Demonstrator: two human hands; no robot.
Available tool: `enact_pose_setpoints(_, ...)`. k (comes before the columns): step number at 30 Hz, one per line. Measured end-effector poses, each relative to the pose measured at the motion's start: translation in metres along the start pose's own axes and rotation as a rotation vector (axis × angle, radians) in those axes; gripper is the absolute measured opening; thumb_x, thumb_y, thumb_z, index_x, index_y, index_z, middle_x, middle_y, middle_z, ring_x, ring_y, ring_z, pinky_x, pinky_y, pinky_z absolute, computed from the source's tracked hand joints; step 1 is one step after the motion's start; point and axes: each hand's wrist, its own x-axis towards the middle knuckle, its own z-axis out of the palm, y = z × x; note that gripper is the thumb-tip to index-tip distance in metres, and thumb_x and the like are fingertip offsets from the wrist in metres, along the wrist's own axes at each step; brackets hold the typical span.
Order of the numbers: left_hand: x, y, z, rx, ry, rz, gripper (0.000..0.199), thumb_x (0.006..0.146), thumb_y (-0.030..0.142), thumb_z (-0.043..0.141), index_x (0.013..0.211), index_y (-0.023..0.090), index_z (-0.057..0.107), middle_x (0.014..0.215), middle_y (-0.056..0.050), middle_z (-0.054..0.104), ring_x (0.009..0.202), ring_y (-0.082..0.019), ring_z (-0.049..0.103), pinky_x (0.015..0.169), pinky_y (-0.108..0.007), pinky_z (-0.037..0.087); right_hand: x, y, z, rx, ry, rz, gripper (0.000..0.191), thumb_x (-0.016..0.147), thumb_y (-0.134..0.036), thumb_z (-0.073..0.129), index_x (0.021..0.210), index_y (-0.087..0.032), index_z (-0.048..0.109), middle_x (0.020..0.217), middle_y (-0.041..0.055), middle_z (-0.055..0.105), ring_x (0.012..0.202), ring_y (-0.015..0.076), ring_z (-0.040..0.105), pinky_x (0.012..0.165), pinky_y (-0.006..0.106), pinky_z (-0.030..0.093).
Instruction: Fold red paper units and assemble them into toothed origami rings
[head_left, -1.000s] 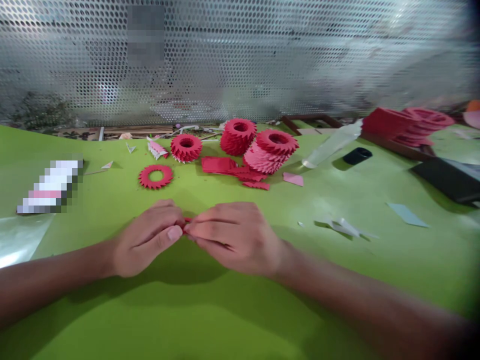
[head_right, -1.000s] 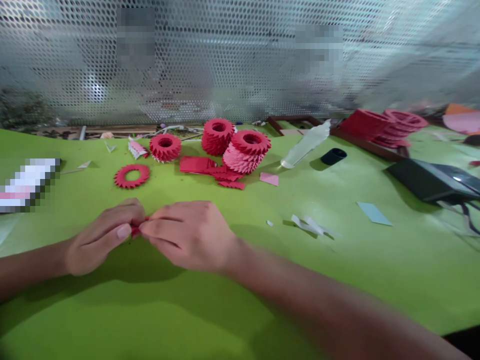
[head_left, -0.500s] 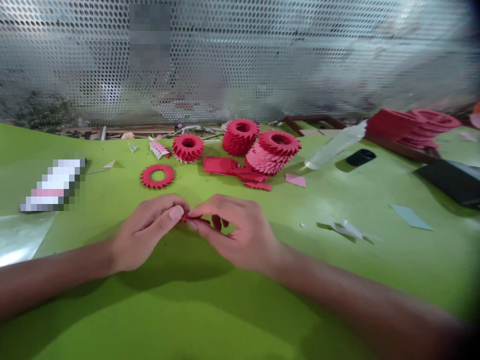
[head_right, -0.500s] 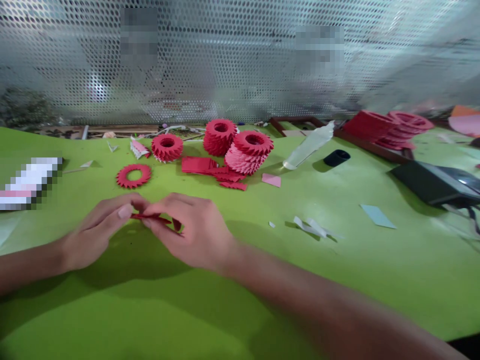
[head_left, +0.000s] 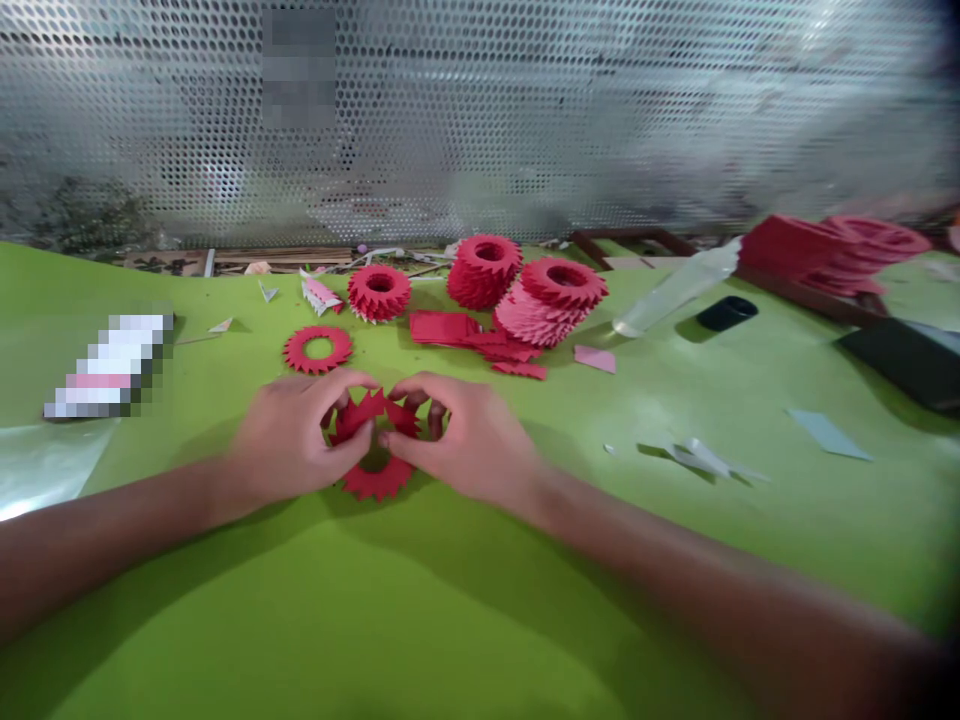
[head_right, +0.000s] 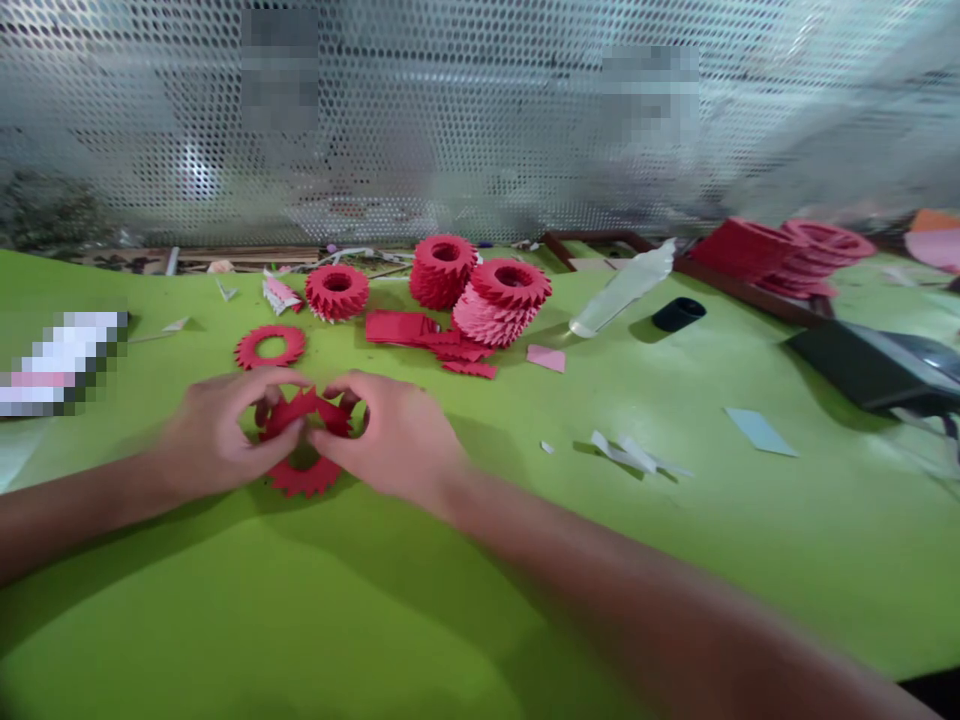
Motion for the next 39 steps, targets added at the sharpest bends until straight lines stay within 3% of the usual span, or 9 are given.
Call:
enact_pose_setpoints(6, -0.001, 0.000, 0.002, 0.094, 0.062, 0.052, 0.029, 0.084, 0.030, 0.058, 0.108, 0.020, 0.070, 0.073, -0.001, 0.074, 0.062, -0.018, 0.066, 0.065, -0.033, 0.052, -0.003, -0.012, 0.000, -0.401, 0.055, -0.025, 0.020, 0.081, -0.041, 0.064, 0.091, -0.025, 0.072, 0.072, -0.0024, 0.071, 0.061, 0.0146, 0.059, 0.055, 0.027, 0.033)
enact_pose_setpoints(13, -0.004, -0.005, 0.008, 0.075, 0.154, 0.154, 0.028, 0.084, 0.031, 0.062, 0.108, 0.020, 0.070, 0.085, -0.004, 0.078, 0.072, -0.022, 0.071, 0.069, -0.036, 0.056, -0.006, -0.011, 0.001, -0.468, 0.038, -0.109, 0.018, 0.084, -0.034, 0.058, 0.093, -0.026, 0.072, 0.076, -0.0002, 0.073, 0.064, 0.0169, 0.061, 0.055, 0.028, 0.030)
enact_pose_setpoints(19, -0.003, -0.006, 0.009, 0.044, 0.171, 0.237, 0.027, 0.084, 0.027, 0.063, 0.108, 0.018, 0.069, 0.081, -0.004, 0.078, 0.067, -0.020, 0.071, 0.067, -0.035, 0.057, -0.007, -0.013, 0.004, -0.380, 0.037, -0.109, 0.021, 0.084, -0.027, 0.058, 0.102, -0.024, 0.069, 0.089, 0.0010, 0.076, 0.072, 0.0179, 0.066, 0.058, 0.028, 0.037)
enact_pose_setpoints(24, -0.004, -0.008, 0.005, 0.047, 0.182, 0.207, 0.024, 0.085, 0.027, 0.062, 0.107, 0.019, 0.069, 0.072, -0.001, 0.075, 0.059, -0.016, 0.067, 0.060, -0.030, 0.054, -0.007, -0.009, -0.001, -0.172, -0.028, 0.044, 0.025, 0.087, -0.042, 0.062, 0.102, -0.023, 0.068, 0.083, 0.0008, 0.074, 0.061, 0.0144, 0.063, 0.054, 0.027, 0.041)
enact_pose_setpoints(27, -0.003, -0.007, 0.001, 0.078, 0.103, 0.179, 0.025, 0.087, 0.028, 0.060, 0.107, 0.016, 0.069, 0.083, -0.005, 0.076, 0.068, -0.019, 0.068, 0.068, -0.034, 0.055, -0.002, 0.000, -0.004, 0.077, -0.155, 0.146, 0.020, 0.091, -0.039, 0.060, 0.097, -0.022, 0.069, 0.090, 0.0018, 0.075, 0.069, 0.0140, 0.066, 0.058, 0.026, 0.046)
enact_pose_setpoints(30, -0.002, -0.006, -0.001, 0.112, 0.029, 0.233, 0.030, 0.088, 0.031, 0.057, 0.110, 0.014, 0.069, 0.103, -0.010, 0.076, 0.086, -0.024, 0.070, 0.079, -0.040, 0.055, 0.003, 0.008, -0.004, 0.237, -0.222, 0.121, 0.018, 0.090, -0.035, 0.064, 0.096, -0.019, 0.069, 0.093, 0.0037, 0.075, 0.078, 0.0149, 0.066, 0.068, 0.029, 0.049)
enact_pose_setpoints(34, -0.002, -0.008, 0.000, 0.161, 0.065, 0.348, 0.027, 0.092, 0.029, 0.056, 0.110, 0.017, 0.071, 0.108, -0.009, 0.075, 0.092, -0.024, 0.069, 0.086, -0.040, 0.053, 0.006, 0.008, -0.006, 0.287, -0.253, 0.127, 0.024, 0.087, -0.040, 0.067, 0.095, -0.017, 0.070, 0.088, 0.0027, 0.072, 0.074, 0.0138, 0.063, 0.066, 0.028, 0.047)
enact_pose_setpoints(39, -0.004, -0.011, 0.000, 0.153, 0.079, 0.389, 0.023, 0.093, 0.028, 0.058, 0.106, 0.017, 0.073, 0.107, -0.008, 0.075, 0.091, -0.022, 0.069, 0.087, -0.039, 0.053, 0.006, 0.006, -0.010, 0.168, -0.335, 0.163, 0.037, 0.089, -0.053, 0.061, 0.089, -0.017, 0.070, 0.072, -0.0010, 0.064, 0.056, 0.0102, 0.050, 0.052, 0.026, 0.034)
